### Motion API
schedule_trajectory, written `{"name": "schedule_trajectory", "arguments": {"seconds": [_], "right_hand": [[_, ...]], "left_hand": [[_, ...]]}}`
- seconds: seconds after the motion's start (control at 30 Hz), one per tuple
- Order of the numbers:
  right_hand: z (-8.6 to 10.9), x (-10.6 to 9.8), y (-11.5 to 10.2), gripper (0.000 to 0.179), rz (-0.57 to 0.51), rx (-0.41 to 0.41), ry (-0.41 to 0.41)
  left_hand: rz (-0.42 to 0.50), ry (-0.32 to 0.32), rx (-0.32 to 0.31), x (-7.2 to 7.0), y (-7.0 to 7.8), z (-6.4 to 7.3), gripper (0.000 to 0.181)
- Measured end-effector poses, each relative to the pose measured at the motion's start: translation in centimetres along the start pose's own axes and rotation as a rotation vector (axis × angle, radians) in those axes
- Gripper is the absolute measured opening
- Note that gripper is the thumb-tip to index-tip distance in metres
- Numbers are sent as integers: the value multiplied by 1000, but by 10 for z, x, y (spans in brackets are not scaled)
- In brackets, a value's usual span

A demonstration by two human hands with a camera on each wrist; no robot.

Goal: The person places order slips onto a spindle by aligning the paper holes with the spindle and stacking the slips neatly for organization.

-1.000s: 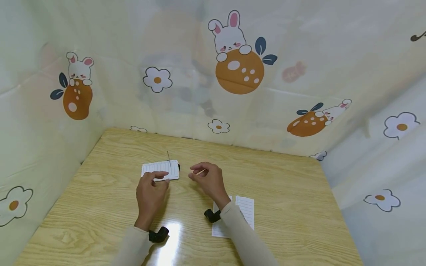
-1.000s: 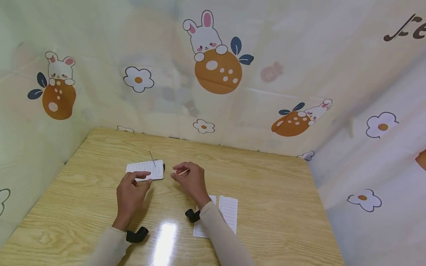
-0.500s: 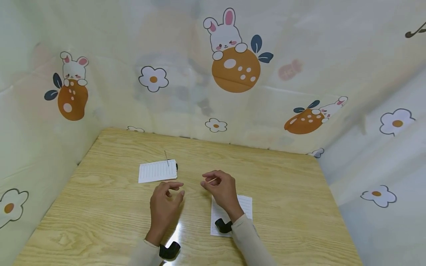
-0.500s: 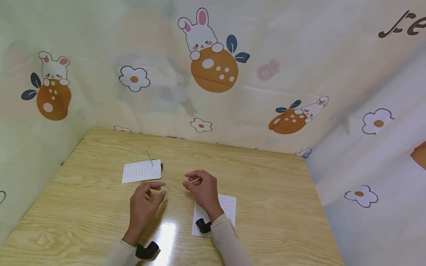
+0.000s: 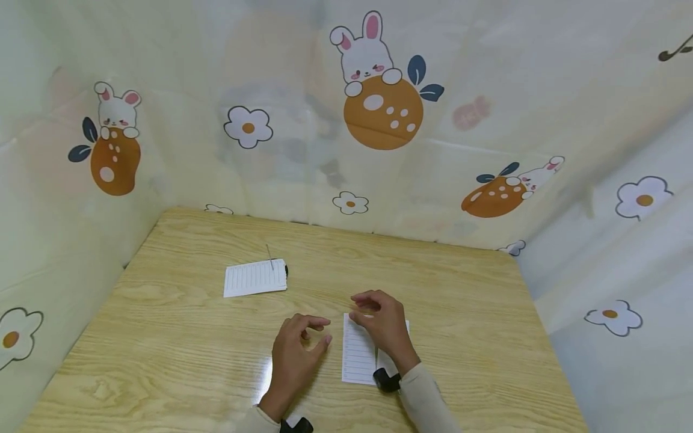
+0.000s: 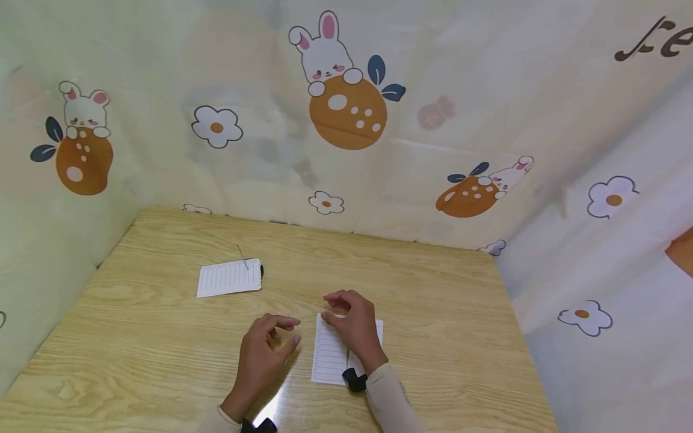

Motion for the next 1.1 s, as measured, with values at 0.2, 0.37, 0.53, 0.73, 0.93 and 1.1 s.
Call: {"name": "schedule_trajectory", "arguments": {"seconds": [0.2, 0.37, 0.53, 0.73, 0.93, 1.1], "right_hand": [[1, -5, 12, 40, 96, 26, 5], [0, -7, 16, 43, 134, 21, -15], [0, -7, 16, 45, 184, 6, -32], [0, -6, 11, 46, 211, -17, -44], [-1, -5, 10, 47, 197, -18, -65], [-1, -4, 13, 47, 180, -14, -89]], "left_hand": [[22, -59, -14, 15, 9, 12, 35], [18, -87, -29, 23, 12, 19, 37], [15, -122, -54, 28, 13, 23, 38], [-33, -141, -24, 33, 14, 27, 42], [-95, -161, -5, 36, 15, 29, 43], [-139, -179, 7, 38, 15, 30, 42]]}}
Point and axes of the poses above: each hand's wrist, its own z-axis away from the middle knuckle, its own x-axis out of the palm, y = z × x, the point moved 3 cm from there along -z, towards the middle knuckle, and after that the axes turned 11 degrees about x, right-handed, at the moved point
